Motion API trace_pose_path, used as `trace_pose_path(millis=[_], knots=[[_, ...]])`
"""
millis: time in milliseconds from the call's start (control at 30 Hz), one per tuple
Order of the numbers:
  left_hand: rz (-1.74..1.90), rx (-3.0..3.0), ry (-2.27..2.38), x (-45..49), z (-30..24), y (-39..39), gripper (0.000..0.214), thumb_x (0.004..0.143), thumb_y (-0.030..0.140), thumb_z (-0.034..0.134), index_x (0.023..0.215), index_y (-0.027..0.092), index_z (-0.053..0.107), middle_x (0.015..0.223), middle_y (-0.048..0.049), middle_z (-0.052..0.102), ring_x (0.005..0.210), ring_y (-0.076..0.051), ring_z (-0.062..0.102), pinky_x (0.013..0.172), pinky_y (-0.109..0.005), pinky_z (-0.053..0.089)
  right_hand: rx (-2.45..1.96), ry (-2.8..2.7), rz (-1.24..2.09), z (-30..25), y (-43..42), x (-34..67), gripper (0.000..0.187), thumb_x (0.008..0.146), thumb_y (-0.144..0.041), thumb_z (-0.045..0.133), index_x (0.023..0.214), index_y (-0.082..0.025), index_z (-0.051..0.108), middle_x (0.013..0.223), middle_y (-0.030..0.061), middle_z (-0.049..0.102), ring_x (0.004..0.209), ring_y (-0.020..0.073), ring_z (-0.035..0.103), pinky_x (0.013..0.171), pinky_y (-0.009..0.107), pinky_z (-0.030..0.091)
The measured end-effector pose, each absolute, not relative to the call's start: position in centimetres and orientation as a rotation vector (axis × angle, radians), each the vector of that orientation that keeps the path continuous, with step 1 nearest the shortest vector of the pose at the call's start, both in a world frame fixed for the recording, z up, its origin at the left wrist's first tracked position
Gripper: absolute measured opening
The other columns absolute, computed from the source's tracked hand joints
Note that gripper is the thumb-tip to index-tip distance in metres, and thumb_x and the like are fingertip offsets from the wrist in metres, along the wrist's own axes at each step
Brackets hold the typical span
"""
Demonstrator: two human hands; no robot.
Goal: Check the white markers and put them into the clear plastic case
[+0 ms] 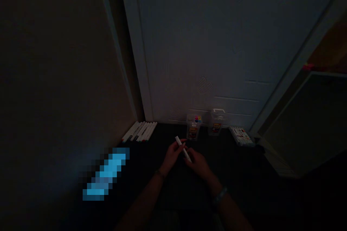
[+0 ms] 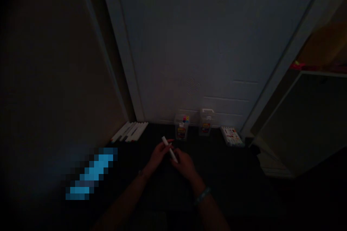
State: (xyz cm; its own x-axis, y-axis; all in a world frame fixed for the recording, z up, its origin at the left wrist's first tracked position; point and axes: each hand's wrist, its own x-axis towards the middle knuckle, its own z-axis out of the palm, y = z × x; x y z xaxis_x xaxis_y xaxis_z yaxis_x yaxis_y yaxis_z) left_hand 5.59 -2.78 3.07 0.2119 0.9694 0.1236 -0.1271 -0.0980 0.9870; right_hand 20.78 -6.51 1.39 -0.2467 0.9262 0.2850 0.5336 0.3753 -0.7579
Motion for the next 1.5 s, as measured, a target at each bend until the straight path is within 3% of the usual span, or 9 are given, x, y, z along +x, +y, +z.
trace_pose_path(millis=[167, 333, 500, 600, 800, 967, 1200, 1500], knots=[[1.256, 1.275, 0.965, 5.3, 3.5, -2.7, 0.054, 0.074, 0.045, 0.058, 0.118, 0.015, 0.053, 0.09, -0.0078, 0.068, 0.084, -0.019, 0.061, 0.071, -0.026, 0.045, -1.27, -1.867, 0.744, 1.3, -6.4, 20.8, 0.022, 0.079, -0.041, 0.055, 0.091, -0.023, 0.059, 0.078, -0.001, 0.061, 0.067, 0.0138, 0.054, 0.062, 0.023, 0.04], [1.435, 1.143, 1.035, 4.8, 3.7, -2.7, 0.065, 0.072, 0.049, 0.06, 0.126, 0.016, 0.042, 0.092, -0.01, 0.069, 0.082, -0.019, 0.063, 0.064, -0.024, 0.045, -1.21, -1.634, 0.848, 1.9, -6.1, 21.1, 0.037, 0.086, -0.048, 0.04, 0.104, -0.021, 0.058, 0.073, 0.0006, 0.061, 0.067, 0.015, 0.055, 0.062, 0.025, 0.043], [1.441, 1.077, 1.013, 4.8, 3.3, -2.3, 0.056, 0.067, 0.055, 0.06, 0.106, 0.014, 0.056, 0.099, -0.0115, 0.068, 0.07, -0.016, 0.064, 0.06, -0.026, 0.048, -1.201, -1.33, 0.865, 2.1, -5.4, 21.8, 0.044, 0.082, -0.055, 0.042, 0.098, -0.018, 0.058, 0.074, 0.0038, 0.061, 0.069, 0.0171, 0.057, 0.062, 0.027, 0.044], [1.438, 1.053, 1.024, 5.0, 3.1, -2.3, 0.051, 0.067, 0.057, 0.059, 0.094, 0.013, 0.061, 0.092, -0.0094, 0.069, 0.069, -0.016, 0.063, 0.061, -0.027, 0.049, -1.195, -1.248, 0.889, 2.0, -5.2, 22.1, 0.044, 0.08, -0.056, 0.044, 0.098, -0.018, 0.057, 0.077, 0.0043, 0.062, 0.068, 0.0171, 0.057, 0.061, 0.026, 0.044], [1.392, 1.282, 1.087, 4.9, 3.6, -2.9, 0.048, 0.075, 0.057, 0.051, 0.082, 0.013, 0.067, 0.062, -0.0027, 0.062, 0.056, -0.012, 0.053, 0.053, -0.022, 0.041, -1.27, -1.165, 0.633, 3.2, -5.9, 22.7, 0.039, 0.084, -0.052, 0.039, 0.091, -0.018, 0.058, 0.072, 0.0026, 0.057, 0.067, 0.0162, 0.052, 0.062, 0.026, 0.042], [1.492, 1.247, 1.092, 4.5, 3.4, -2.7, 0.051, 0.079, 0.059, 0.042, 0.078, 0.014, 0.066, 0.066, -0.0044, 0.061, 0.059, -0.013, 0.051, 0.055, -0.023, 0.039, -1.224, -1.118, 0.351, 9.2, -5.1, 24.9, 0.039, 0.085, -0.049, 0.038, 0.091, -0.016, 0.057, 0.076, 0.0031, 0.058, 0.07, 0.0152, 0.052, 0.066, 0.026, 0.042], [1.559, 1.125, 1.134, 4.1, 3.1, -2.1, 0.053, 0.074, 0.063, 0.044, 0.075, 0.015, 0.065, 0.063, -0.0026, 0.059, 0.058, -0.013, 0.052, 0.055, -0.023, 0.038, -1.14, -1.383, -0.12, 20.2, -1.1, 28.7, 0.037, 0.088, -0.045, 0.038, 0.099, -0.015, 0.057, 0.086, 0.006, 0.061, 0.074, 0.015, 0.054, 0.068, 0.027, 0.041], [1.568, 1.205, 1.115, 4.3, 2.3, -1.6, 0.049, 0.078, 0.058, 0.043, 0.073, 0.014, 0.065, 0.062, -0.0016, 0.057, 0.059, -0.012, 0.051, 0.056, -0.022, 0.038, -1.32, -1.843, -0.199, 18.7, 3.1, 25.6, 0.032, 0.089, -0.042, 0.038, 0.1, -0.019, 0.058, 0.087, 0.0061, 0.066, 0.072, 0.0163, 0.059, 0.063, 0.026, 0.039]])
